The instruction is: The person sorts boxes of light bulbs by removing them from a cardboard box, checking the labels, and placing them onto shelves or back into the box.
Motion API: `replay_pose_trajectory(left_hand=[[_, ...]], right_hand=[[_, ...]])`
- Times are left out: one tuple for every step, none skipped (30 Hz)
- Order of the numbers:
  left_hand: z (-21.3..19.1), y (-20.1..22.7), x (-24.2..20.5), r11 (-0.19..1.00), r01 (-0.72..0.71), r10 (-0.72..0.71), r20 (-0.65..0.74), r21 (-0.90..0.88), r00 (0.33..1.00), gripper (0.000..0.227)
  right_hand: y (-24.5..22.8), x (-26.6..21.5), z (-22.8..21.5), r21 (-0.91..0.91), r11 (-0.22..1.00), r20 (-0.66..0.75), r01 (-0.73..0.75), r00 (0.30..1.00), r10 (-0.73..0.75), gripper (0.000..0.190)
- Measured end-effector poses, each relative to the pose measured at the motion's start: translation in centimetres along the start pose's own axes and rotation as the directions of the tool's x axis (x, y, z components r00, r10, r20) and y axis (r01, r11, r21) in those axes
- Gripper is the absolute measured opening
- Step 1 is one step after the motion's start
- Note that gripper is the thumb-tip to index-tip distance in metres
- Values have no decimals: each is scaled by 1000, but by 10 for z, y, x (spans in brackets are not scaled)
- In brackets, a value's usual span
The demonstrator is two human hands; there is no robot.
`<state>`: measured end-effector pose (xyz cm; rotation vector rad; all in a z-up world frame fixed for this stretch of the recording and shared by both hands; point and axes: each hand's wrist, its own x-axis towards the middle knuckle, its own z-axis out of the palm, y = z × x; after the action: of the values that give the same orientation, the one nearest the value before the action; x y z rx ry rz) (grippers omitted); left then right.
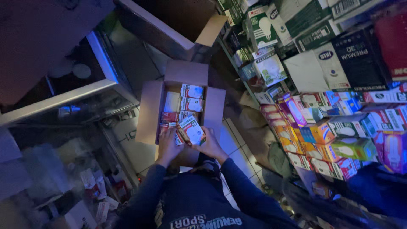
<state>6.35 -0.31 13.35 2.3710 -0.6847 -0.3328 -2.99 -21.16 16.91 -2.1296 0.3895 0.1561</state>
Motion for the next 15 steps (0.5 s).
replay_pose_trajectory(left_hand=[[-2, -2, 1, 1000, -15, 15, 5, 7, 1000, 86], [-3, -2, 0, 999, -30, 30, 10, 14, 1000, 85], [-4, -2, 0, 999, -32, 32, 9, 24, 999, 84], [-5, -1, -1, 999, -34, 34, 9, 35, 999, 83], [-7, -1, -2, 998, -34, 34, 7, 47, 999, 82], [-10, 0, -3, 997, -44, 43, 16, 57, 999, 81], [-14, 2, -4, 996, -53, 52, 24, 68, 998, 81], [-18, 4, -4, 995, -63, 60, 33, 78, 998, 81], [-22, 6, -6, 995, -75, 72, 45, 69, 996, 82], [-26, 8, -7, 994, -86, 83, 57, 60, 995, 83], [-29, 10, -7, 994, -99, 96, 69, 49, 993, 85], [-32, 11, -8, 993, -108, 104, 97, 40, 990, 84], [-36, 12, -7, 992, -119, 115, 122, 29, 986, 83], [-39, 13, -6, 991, -130, 126, 147, 18, 981, 83], [-42, 15, -5, 990, -142, 137, 145, 20, 980, 84]], right_hand=[[0, -4, 5, 116, 993, 20, -16, 1000, 14, 95], [1, -6, 14, 231, 972, 42, -34, 999, 25, 94], [5, -7, 22, 342, 938, 65, -52, 997, 31, 93], [10, -8, 30, 329, 943, 33, -44, 999, 35, 89], [17, -9, 39, 318, 948, 4, -36, 999, 37, 86], [24, -10, 47, 305, 952, -26, -29, 999, 39, 84], [31, -9, 54, 415, 908, -8, -61, 997, 71, 79], [38, -7, 60, 519, 850, 13, -92, 995, 100, 75], [43, -7, 65, 615, 779, 37, -123, 991, 128, 71], [48, -8, 67, 634, 747, 79, -197, 978, 191, 66], [54, -8, 65, 649, 711, 121, -269, 960, 253, 61], [58, -9, 64, 660, 670, 165, -339, 936, 311, 56], [61, -9, 63, 672, 660, 178, -337, 938, 298, 57], [63, -8, 62, 683, 649, 190, -334, 940, 284, 58], [64, -8, 59, 694, 638, 203, -333, 941, 271, 59]])
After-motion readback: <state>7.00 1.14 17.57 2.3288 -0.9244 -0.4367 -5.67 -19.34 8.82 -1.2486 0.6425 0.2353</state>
